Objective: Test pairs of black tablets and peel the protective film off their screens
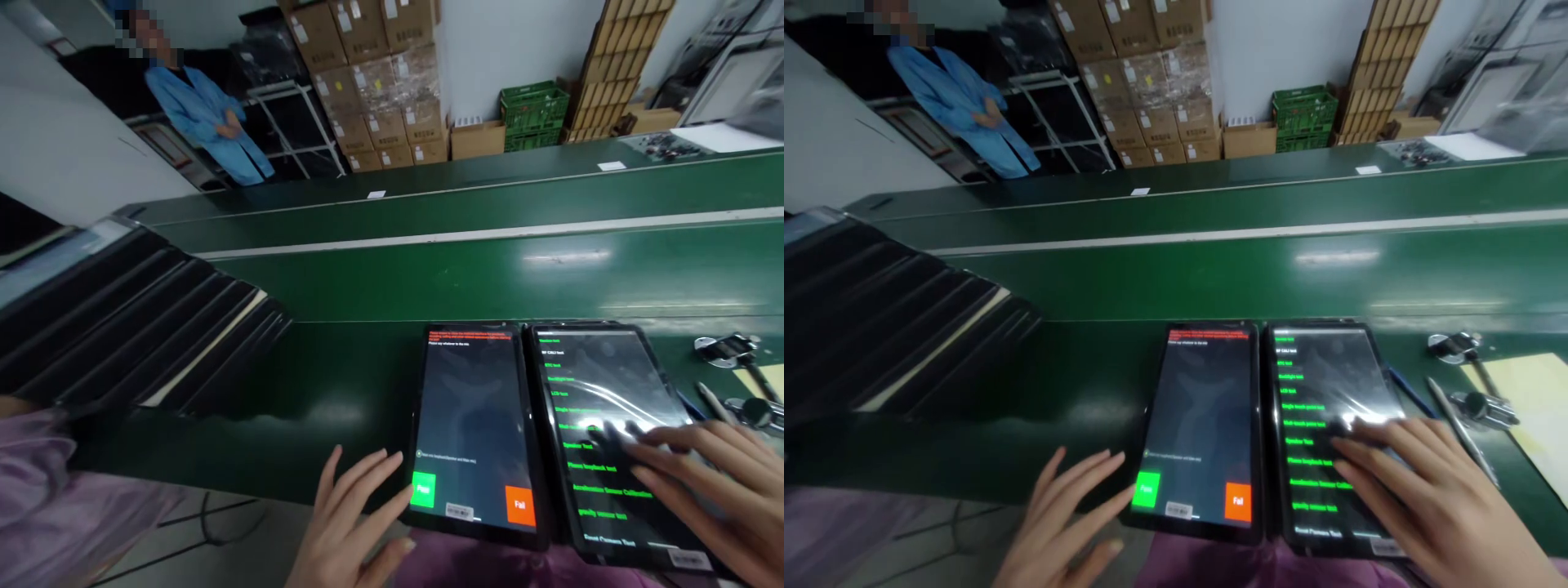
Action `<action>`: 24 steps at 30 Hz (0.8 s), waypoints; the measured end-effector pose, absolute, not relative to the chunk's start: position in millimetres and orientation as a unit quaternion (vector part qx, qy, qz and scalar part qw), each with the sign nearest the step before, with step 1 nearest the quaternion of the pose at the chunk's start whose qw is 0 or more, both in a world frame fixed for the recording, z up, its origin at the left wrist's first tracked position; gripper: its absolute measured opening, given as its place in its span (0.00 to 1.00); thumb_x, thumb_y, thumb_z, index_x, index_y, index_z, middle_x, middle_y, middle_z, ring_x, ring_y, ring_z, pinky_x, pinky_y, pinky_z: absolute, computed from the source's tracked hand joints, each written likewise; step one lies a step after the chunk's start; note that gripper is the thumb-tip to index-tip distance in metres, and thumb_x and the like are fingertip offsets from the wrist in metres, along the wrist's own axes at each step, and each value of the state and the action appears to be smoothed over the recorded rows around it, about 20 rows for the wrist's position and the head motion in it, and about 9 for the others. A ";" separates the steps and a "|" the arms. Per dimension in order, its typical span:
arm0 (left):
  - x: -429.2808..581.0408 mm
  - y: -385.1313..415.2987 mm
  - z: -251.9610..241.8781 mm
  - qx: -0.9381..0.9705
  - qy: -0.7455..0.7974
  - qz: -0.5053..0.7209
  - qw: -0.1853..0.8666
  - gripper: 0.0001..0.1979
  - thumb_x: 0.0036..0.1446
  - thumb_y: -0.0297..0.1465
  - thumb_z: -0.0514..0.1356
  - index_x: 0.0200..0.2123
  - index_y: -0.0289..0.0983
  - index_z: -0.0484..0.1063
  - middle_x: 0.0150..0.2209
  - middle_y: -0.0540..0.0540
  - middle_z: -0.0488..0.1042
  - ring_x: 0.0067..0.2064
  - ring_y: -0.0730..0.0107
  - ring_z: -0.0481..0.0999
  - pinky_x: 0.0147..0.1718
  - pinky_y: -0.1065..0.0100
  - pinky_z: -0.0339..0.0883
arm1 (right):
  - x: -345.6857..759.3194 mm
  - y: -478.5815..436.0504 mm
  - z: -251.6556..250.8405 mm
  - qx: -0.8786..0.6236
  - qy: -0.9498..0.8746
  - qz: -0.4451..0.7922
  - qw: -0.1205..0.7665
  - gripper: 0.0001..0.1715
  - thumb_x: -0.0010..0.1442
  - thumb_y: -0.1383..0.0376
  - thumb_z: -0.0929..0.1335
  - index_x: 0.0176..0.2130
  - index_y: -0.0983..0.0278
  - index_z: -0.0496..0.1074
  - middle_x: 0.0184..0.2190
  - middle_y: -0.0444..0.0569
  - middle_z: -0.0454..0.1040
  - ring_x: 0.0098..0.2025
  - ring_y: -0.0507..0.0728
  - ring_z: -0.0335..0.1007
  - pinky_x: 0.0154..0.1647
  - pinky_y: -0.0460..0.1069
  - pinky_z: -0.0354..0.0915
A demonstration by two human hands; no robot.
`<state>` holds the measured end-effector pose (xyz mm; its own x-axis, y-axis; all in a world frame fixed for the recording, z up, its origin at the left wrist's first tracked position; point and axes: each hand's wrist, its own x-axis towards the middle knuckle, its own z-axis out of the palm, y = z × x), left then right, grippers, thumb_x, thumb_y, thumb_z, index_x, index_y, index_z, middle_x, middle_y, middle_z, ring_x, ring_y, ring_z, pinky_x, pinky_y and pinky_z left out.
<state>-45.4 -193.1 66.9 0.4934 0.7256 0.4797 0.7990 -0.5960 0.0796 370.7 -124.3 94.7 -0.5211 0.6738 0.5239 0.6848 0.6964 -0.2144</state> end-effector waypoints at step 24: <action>-17.8 -33.0 67.9 -0.865 -0.440 -0.220 0.104 0.18 0.74 0.42 0.52 0.50 0.44 0.82 0.55 0.38 0.81 0.57 0.47 0.80 0.63 0.25 0.59 | 319.7 -29.6 102.2 -0.397 -0.880 -0.097 0.243 0.35 0.81 0.61 0.52 0.39 0.66 0.82 0.26 0.49 0.74 0.22 0.52 0.72 0.19 0.46 0.65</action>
